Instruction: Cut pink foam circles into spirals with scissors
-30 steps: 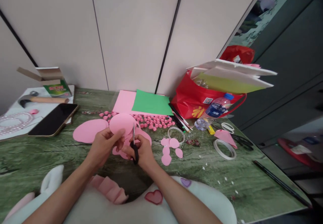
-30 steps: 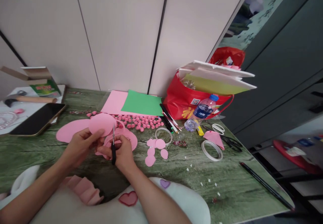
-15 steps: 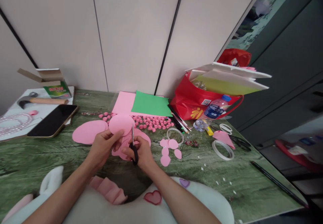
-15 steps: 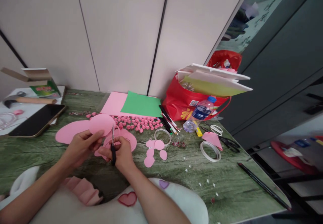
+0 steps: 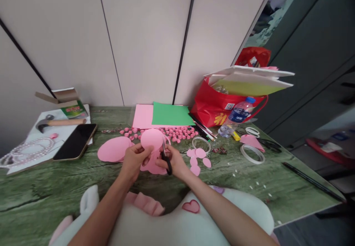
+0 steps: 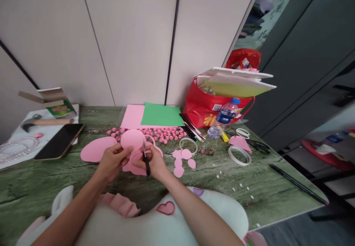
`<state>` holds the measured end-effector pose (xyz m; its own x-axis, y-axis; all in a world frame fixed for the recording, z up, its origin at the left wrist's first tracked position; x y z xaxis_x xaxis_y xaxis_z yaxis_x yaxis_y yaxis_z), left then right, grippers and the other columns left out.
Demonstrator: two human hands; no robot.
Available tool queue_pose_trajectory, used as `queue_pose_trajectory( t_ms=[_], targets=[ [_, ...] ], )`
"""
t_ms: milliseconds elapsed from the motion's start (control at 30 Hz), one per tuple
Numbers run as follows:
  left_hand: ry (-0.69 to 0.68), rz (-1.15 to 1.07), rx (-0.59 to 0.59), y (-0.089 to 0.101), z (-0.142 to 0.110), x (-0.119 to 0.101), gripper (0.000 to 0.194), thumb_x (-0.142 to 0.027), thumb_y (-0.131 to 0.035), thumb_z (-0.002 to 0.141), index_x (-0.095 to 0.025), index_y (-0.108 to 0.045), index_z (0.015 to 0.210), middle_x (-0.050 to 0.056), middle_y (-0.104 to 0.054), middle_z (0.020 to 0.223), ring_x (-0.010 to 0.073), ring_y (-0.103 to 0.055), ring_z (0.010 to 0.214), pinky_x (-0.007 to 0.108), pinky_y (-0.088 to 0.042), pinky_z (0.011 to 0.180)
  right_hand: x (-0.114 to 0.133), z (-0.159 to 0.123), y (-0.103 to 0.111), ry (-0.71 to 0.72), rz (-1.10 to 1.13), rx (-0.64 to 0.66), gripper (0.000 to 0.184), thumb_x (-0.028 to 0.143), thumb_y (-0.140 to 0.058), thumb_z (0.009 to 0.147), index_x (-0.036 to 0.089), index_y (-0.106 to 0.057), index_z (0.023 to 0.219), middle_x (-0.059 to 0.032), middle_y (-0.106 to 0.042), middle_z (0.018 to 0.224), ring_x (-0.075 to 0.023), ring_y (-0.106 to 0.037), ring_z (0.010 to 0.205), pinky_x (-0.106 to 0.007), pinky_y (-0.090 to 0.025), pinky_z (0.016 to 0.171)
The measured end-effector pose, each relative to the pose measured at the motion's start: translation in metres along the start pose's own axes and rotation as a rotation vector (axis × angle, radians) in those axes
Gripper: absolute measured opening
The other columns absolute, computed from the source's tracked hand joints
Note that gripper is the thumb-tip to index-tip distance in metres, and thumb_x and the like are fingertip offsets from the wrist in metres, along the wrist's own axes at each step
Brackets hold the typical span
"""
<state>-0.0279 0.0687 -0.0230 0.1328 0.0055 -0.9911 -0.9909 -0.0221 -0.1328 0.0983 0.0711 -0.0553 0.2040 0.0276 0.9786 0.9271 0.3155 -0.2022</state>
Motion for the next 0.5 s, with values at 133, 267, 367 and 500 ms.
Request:
queue_pose_trajectory(
  t_ms=[133,267,367,500],
  targets=[
    [-0.010,-0.017,0.014,0.000,0.001,-0.002,0.014,-0.021,-0.062,0.060,-0.013,-0.051,0.056,-0.008,-0.042,0.039,0.0021,-0.031,0.032,0.015,-0.020,0.033,-0.003,0.001,0.002,-0.001,-0.028,0.005,0.045,0.027,-0.074,0.047,0.017,-0.043,0.078,0.0075,-0.049,0.053,-0.0046,-0.041,0.041,-0.016,-0.032,0.040],
    [-0.008,-0.054,0.046,-0.006,0.003,-0.003,0.015,-0.025,-0.059,0.065,-0.014,-0.051,0.058,-0.006,-0.048,0.041,0.0048,-0.038,0.033,0.017,-0.028,0.034,-0.007,0.002,0.004,0.012,-0.012,0.042,0.044,0.031,-0.073,0.050,0.017,-0.043,0.079,0.0057,-0.050,0.057,-0.0057,-0.044,0.045,-0.016,-0.032,0.043],
    [0.026,-0.099,0.090,-0.012,0.006,0.000,0.014,-0.026,-0.059,0.065,-0.014,-0.053,0.062,-0.003,-0.055,0.046,0.0084,-0.046,0.036,0.020,-0.035,0.036,-0.007,0.002,0.006,0.037,0.001,0.052,0.043,0.033,-0.072,0.052,0.017,-0.044,0.081,0.0053,-0.049,0.058,-0.0060,-0.043,0.047,-0.017,-0.033,0.044],
    [0.040,-0.076,0.119,-0.016,0.008,0.004,0.015,-0.025,-0.061,0.063,-0.012,-0.055,0.058,-0.002,-0.053,0.040,0.0078,-0.045,0.034,0.019,-0.034,0.036,-0.007,0.002,0.006,0.049,0.006,0.078,0.043,0.032,-0.072,0.054,0.017,-0.044,0.082,0.0036,-0.050,0.061,-0.0060,-0.042,0.049,-0.018,-0.033,0.046]
  ],
)
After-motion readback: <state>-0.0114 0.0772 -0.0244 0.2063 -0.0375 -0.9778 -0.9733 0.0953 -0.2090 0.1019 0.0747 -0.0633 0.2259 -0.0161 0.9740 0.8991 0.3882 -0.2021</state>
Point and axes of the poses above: each hand's wrist, its own z-axis towards the middle knuckle, its own y-axis out of the back of the hand, x = y × z, the point moved 4 cm from there along z, towards the middle knuckle
